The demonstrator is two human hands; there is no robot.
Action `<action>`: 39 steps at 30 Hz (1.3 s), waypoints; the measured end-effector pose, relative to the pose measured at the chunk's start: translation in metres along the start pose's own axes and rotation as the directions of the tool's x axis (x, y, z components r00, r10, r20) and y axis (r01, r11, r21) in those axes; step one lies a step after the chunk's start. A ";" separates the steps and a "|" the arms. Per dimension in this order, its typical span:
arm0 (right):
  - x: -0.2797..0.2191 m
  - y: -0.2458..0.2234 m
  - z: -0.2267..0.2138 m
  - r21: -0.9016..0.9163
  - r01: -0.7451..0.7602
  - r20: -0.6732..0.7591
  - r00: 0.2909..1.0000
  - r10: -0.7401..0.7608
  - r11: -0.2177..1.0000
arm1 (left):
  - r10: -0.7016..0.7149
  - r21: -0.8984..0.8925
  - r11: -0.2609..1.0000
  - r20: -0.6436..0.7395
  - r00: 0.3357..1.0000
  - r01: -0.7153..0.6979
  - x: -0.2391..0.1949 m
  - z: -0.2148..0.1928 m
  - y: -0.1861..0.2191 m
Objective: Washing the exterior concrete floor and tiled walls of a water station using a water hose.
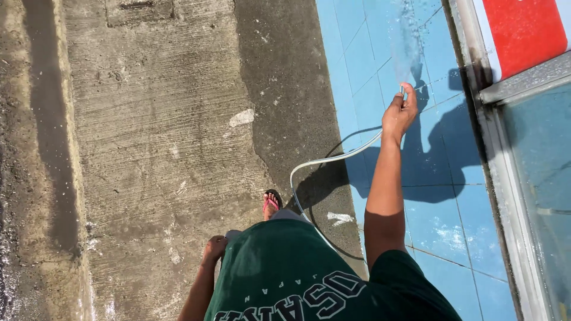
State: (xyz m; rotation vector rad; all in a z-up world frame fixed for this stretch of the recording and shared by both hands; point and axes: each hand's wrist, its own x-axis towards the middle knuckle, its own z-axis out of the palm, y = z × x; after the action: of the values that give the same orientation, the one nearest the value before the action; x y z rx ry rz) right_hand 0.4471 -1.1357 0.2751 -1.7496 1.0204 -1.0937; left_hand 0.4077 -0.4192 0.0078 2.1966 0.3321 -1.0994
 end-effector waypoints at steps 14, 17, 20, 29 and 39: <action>-0.123 -0.051 0.094 -0.008 -0.223 0.642 0.747 0.176 0.975 | 0.561 0.611 0.780 -0.584 0.587 -0.137 0.027 0.057 -0.015; -0.131 -0.049 0.109 0.016 -0.198 0.639 0.756 0.142 0.980 | 0.115 0.099 0.991 -0.316 0.942 -0.087 0.026 0.043 -0.011; -0.162 -0.046 0.109 -0.018 -0.154 0.642 0.756 0.129 0.988 | 0.068 0.034 0.997 -0.207 0.976 -0.062 0.016 0.029 -0.032; -0.236 -0.086 0.168 -0.022 -0.079 0.709 0.702 0.072 0.997 | -0.147 -0.050 0.989 -0.194 0.970 0.139 -0.002 -0.023 -0.103; -0.292 -0.110 0.176 -0.023 -0.142 0.643 0.756 0.124 0.990 | 0.245 0.192 0.967 -0.499 0.831 -0.169 0.007 -0.053 -0.172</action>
State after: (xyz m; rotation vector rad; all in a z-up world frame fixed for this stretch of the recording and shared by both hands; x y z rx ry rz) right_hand 0.5473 -0.7937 0.2454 -1.8013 0.6674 -0.3428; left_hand 0.3615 -0.2552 -0.0495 2.5666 0.2390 -0.4003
